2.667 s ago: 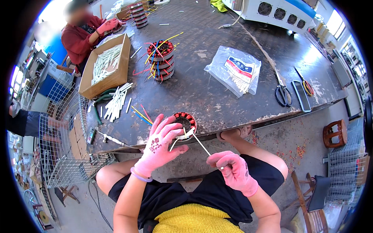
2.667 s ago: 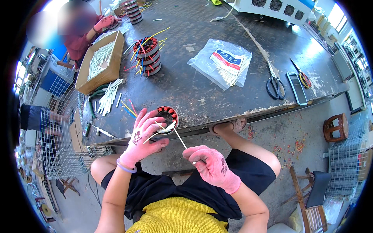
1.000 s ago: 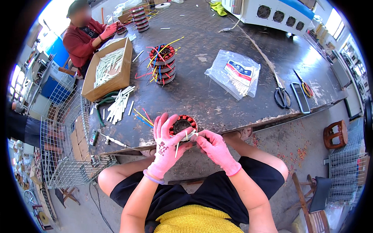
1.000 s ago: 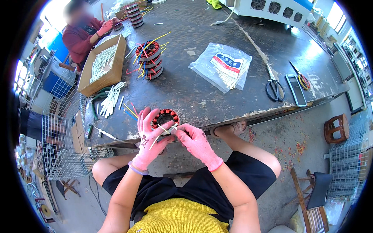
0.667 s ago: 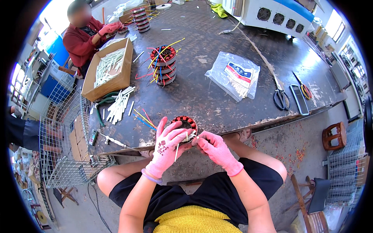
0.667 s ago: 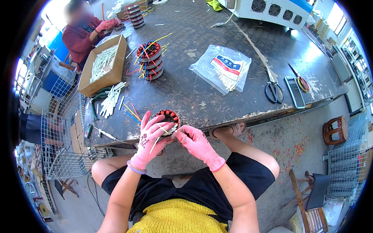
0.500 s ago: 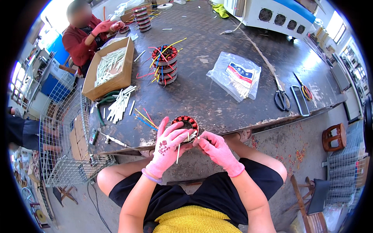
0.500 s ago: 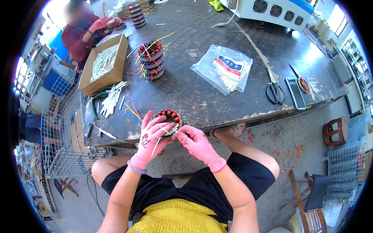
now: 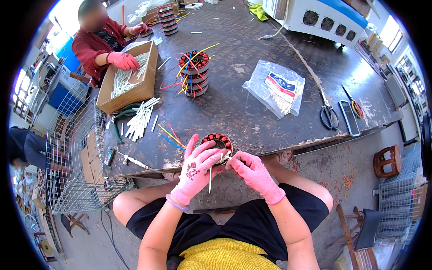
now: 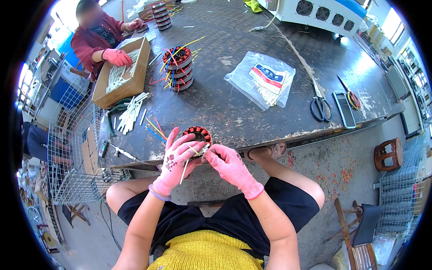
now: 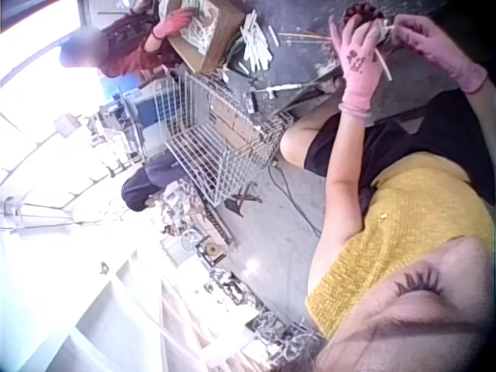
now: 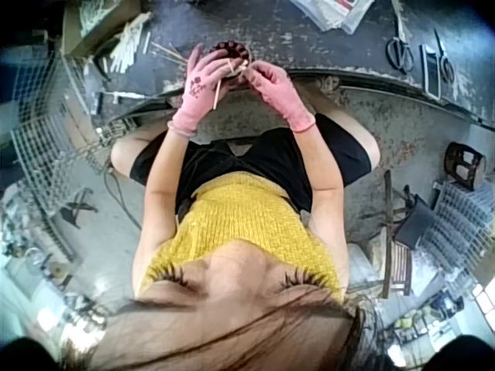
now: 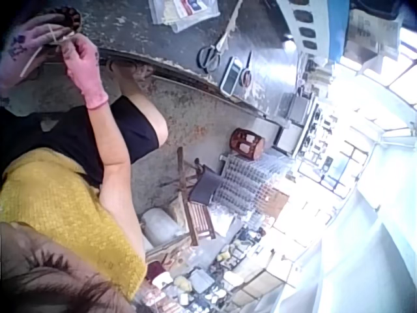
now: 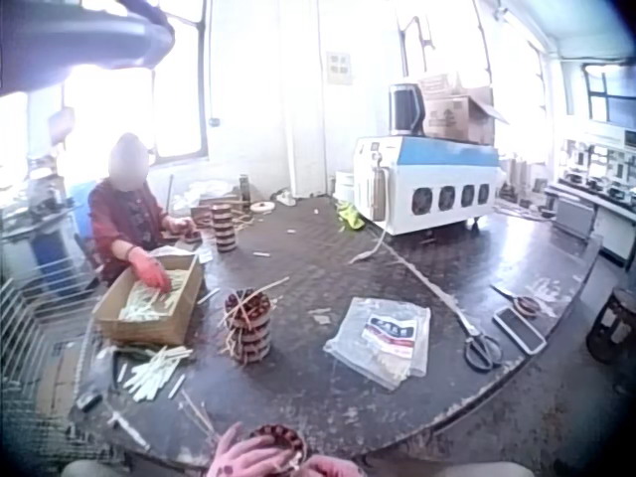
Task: The person is assembling a motor stator at a workbench. They insert white insulating strips into the stator slots by hand and trim the excess wire using a pair of scissors.
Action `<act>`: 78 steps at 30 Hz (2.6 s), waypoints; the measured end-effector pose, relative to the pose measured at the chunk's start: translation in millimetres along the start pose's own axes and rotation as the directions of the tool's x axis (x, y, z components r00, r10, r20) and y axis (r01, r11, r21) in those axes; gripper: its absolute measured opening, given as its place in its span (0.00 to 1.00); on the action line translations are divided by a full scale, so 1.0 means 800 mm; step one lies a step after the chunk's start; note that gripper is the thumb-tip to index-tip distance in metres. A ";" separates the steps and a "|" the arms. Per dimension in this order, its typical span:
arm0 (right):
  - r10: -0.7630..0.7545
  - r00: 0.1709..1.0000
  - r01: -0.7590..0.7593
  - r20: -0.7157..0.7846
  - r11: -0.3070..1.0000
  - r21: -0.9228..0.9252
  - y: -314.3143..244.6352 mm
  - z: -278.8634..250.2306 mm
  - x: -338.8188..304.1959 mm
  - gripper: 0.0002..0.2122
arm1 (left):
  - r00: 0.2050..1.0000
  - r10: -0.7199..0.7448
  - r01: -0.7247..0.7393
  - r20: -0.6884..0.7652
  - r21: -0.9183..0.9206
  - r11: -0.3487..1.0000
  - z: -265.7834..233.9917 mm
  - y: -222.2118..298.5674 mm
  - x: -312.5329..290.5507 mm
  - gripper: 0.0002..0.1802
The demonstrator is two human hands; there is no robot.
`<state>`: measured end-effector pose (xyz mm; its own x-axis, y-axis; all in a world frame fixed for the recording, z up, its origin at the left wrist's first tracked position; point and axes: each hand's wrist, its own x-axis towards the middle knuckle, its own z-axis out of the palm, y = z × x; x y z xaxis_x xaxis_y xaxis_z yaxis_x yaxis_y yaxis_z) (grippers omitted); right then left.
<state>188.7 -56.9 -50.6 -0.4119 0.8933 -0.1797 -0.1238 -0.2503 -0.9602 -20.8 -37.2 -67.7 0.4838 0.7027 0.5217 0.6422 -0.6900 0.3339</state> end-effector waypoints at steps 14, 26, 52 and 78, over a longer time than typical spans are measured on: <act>0.070 0.997 -0.071 -0.041 0.997 -0.011 0.002 0.000 0.005 0.13 | 1.000 -0.011 0.011 -0.001 -0.018 1.000 0.000 0.001 0.001 0.30; -0.021 0.959 -0.093 -0.283 0.920 -0.382 -0.004 0.004 0.018 0.10 | 0.992 -0.123 0.113 -0.039 -0.202 0.973 0.001 0.003 0.005 0.24; -0.256 0.937 0.286 -0.239 0.953 0.100 -0.037 0.000 0.023 0.08 | 0.959 -0.258 0.235 -0.117 -0.182 0.955 0.019 0.025 0.022 0.17; -0.049 0.978 -0.010 -0.204 0.960 -0.280 -0.040 0.038 0.065 0.08 | 0.999 -0.033 0.032 0.035 0.025 0.999 0.024 0.001 0.013 0.20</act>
<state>144.2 -14.0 -22.9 -0.2126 0.9619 -0.1719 0.1385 -0.1445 -0.9798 -3.8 -26.5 -77.1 0.4828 0.7305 0.4829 0.6719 -0.6627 0.3306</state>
